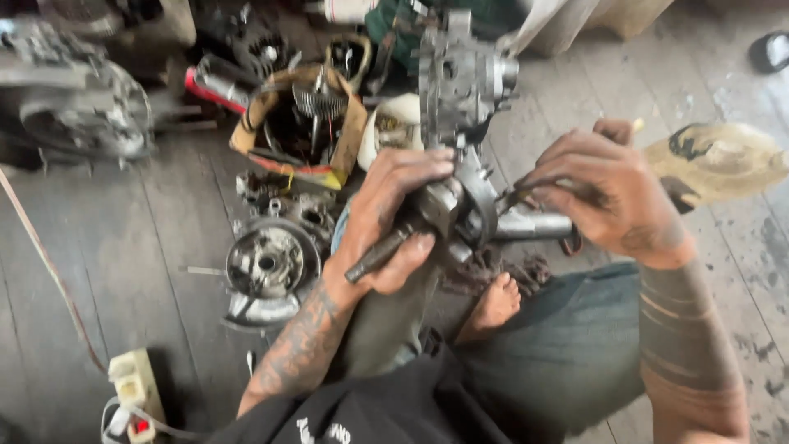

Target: Scrubbing and cleaning motorcycle engine components using a brush and solvent on a workshop floor.

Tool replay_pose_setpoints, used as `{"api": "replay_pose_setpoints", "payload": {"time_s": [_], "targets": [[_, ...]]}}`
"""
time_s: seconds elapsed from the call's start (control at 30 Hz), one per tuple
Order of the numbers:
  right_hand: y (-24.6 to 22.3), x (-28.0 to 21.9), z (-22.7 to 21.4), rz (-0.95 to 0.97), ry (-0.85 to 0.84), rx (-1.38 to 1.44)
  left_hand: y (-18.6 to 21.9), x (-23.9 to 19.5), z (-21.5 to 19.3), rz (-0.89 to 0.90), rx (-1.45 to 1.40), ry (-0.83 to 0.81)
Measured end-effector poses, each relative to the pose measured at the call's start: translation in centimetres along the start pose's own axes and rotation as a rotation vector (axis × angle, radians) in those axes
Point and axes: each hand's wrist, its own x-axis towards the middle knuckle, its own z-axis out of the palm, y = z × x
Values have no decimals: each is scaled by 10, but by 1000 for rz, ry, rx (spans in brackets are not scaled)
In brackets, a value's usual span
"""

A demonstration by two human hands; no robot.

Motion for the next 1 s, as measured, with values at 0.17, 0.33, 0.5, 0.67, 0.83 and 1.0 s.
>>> {"api": "replay_pose_setpoints", "payload": {"time_s": [0.17, 0.33, 0.5, 0.67, 0.83, 1.0], "targets": [[-25, 11, 4, -52, -6, 134, 0, 3, 2, 31, 50, -16], [-13, 6, 2, -107, -47, 38, 0, 4, 4, 72, 82, -42], [-29, 13, -7, -88, -11, -30, -2, 4, 3, 79, 75, -47], [-16, 9, -9, -16, -208, 98, -8, 4, 8, 89, 3, -55], [-33, 18, -14, 292, -353, 291, -4, 5, 5, 55, -73, -74], [-26, 10, -2, 10, -250, 49, 0, 11, 0, 67, -52, -104]]}}
